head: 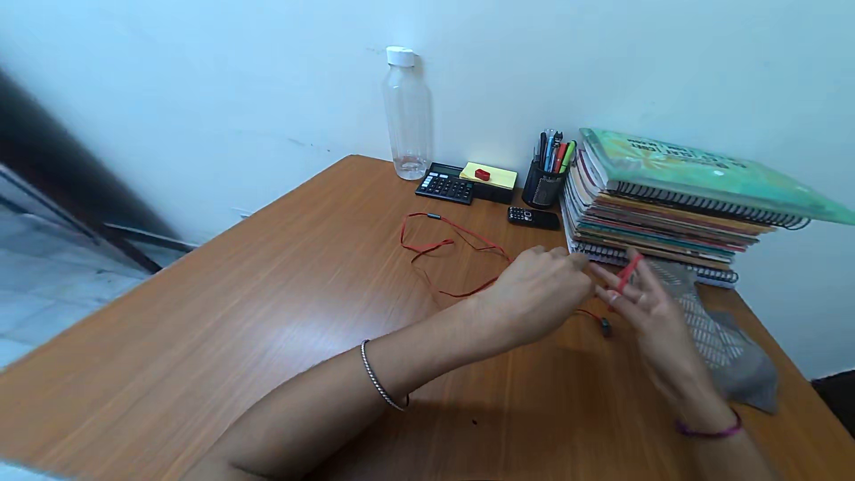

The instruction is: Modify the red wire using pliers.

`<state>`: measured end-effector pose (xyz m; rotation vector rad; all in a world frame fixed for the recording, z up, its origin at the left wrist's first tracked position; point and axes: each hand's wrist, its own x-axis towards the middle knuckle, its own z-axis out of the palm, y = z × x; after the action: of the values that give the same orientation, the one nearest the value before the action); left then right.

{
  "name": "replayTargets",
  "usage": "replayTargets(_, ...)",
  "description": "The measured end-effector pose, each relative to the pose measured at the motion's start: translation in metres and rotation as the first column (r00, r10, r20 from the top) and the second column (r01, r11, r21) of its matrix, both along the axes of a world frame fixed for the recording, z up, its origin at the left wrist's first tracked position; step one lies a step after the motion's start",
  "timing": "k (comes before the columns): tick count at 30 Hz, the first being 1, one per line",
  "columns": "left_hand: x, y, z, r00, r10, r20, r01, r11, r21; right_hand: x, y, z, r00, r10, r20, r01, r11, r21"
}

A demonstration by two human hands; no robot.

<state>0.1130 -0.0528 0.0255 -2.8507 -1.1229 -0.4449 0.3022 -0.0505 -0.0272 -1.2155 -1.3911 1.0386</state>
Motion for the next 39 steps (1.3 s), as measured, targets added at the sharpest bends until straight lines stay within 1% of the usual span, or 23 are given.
replayTargets(1,-0.005,0.002,0.004,0.997,-0.050,0.054,0.050,0.999,0.000,-0.001,-0.002,0.002,0.996,0.057,0.063,-0.057,0.998,-0.010)
replayTargets(3,-0.014,0.008,0.011,0.979,-0.136,0.149,0.136,0.991,0.006,-0.001,-0.006,0.003,0.974,0.208,0.093,-0.203,0.978,-0.054)
replayTargets(6,-0.025,0.017,0.018,0.955,-0.190,0.227,0.176,0.981,0.084,0.001,-0.007,-0.001,0.893,0.450,0.003,-0.448,0.890,-0.090)
replayTargets(8,-0.030,0.022,0.021,0.947,-0.201,0.251,0.182,0.978,0.099,0.002,-0.007,-0.003,0.841,0.537,-0.061,-0.541,0.836,-0.089)
replayTargets(13,-0.032,0.034,0.015,0.897,-0.241,0.370,0.214,0.970,0.112,0.004,-0.006,-0.008,0.759,0.599,-0.255,-0.633,0.770,-0.075)
replayTargets(16,-0.031,0.039,0.009,0.885,-0.231,0.403,0.205,0.973,0.107,0.004,-0.007,-0.007,0.729,0.628,-0.271,-0.660,0.750,-0.037)
replayTargets(20,-0.031,0.047,0.000,0.908,-0.195,0.371,0.160,0.979,0.124,0.003,-0.010,-0.006,0.728,0.627,-0.279,-0.652,0.759,0.004)
replayTargets(22,-0.029,0.050,-0.007,0.912,-0.184,0.367,0.154,0.982,0.109,0.004,-0.009,-0.005,0.699,0.631,-0.336,-0.659,0.751,0.039)
replayTargets(24,-0.025,0.053,-0.016,0.908,-0.164,0.386,0.175,0.985,0.007,0.004,-0.010,-0.004,0.674,0.601,-0.431,-0.635,0.769,0.079)
replayTargets(26,-0.020,0.053,-0.022,0.902,-0.122,0.414,0.219,0.956,-0.196,0.004,-0.009,-0.001,0.686,0.532,-0.496,-0.557,0.823,0.112)
replayTargets(28,-0.016,0.050,-0.021,0.909,-0.062,0.412,0.259,0.858,-0.444,0.005,-0.006,0.000,0.751,0.426,-0.505,-0.422,0.897,0.130)
replayTargets(30,-0.012,0.049,-0.019,0.930,-0.019,0.368,0.269,0.717,-0.643,0.006,-0.002,-0.001,0.854,0.295,-0.430,-0.261,0.956,0.137)
replayTargets(31,-0.012,0.048,-0.018,0.936,-0.005,0.351,0.270,0.650,-0.710,0.006,0.000,-0.001,0.897,0.230,-0.377,-0.188,0.971,0.145)
replayTargets(33,-0.011,0.045,-0.015,0.947,0.021,0.321,0.254,0.562,-0.787,0.005,0.002,-0.003,0.942,0.123,-0.313,-0.080,0.986,0.149)
replayTargets(34,-0.011,0.044,-0.015,0.951,0.031,0.308,0.242,0.547,-0.802,0.005,0.002,-0.004,0.952,0.085,-0.293,-0.043,0.988,0.148)
replayTargets(36,-0.011,0.040,-0.015,0.962,0.026,0.273,0.213,0.556,-0.803,0.003,0.003,-0.006,0.981,0.017,-0.196,0.015,0.987,0.163)
replayTargets(38,-0.010,0.037,-0.011,0.976,-0.008,0.220,0.187,0.554,-0.811,0.003,0.006,-0.012,0.997,-0.073,0.016,0.067,0.965,0.253)
replayTargets(39,-0.010,0.036,-0.007,0.982,-0.021,0.187,0.168,0.548,-0.819,0.004,0.007,-0.015,0.980,-0.125,0.153,0.070,0.945,0.320)
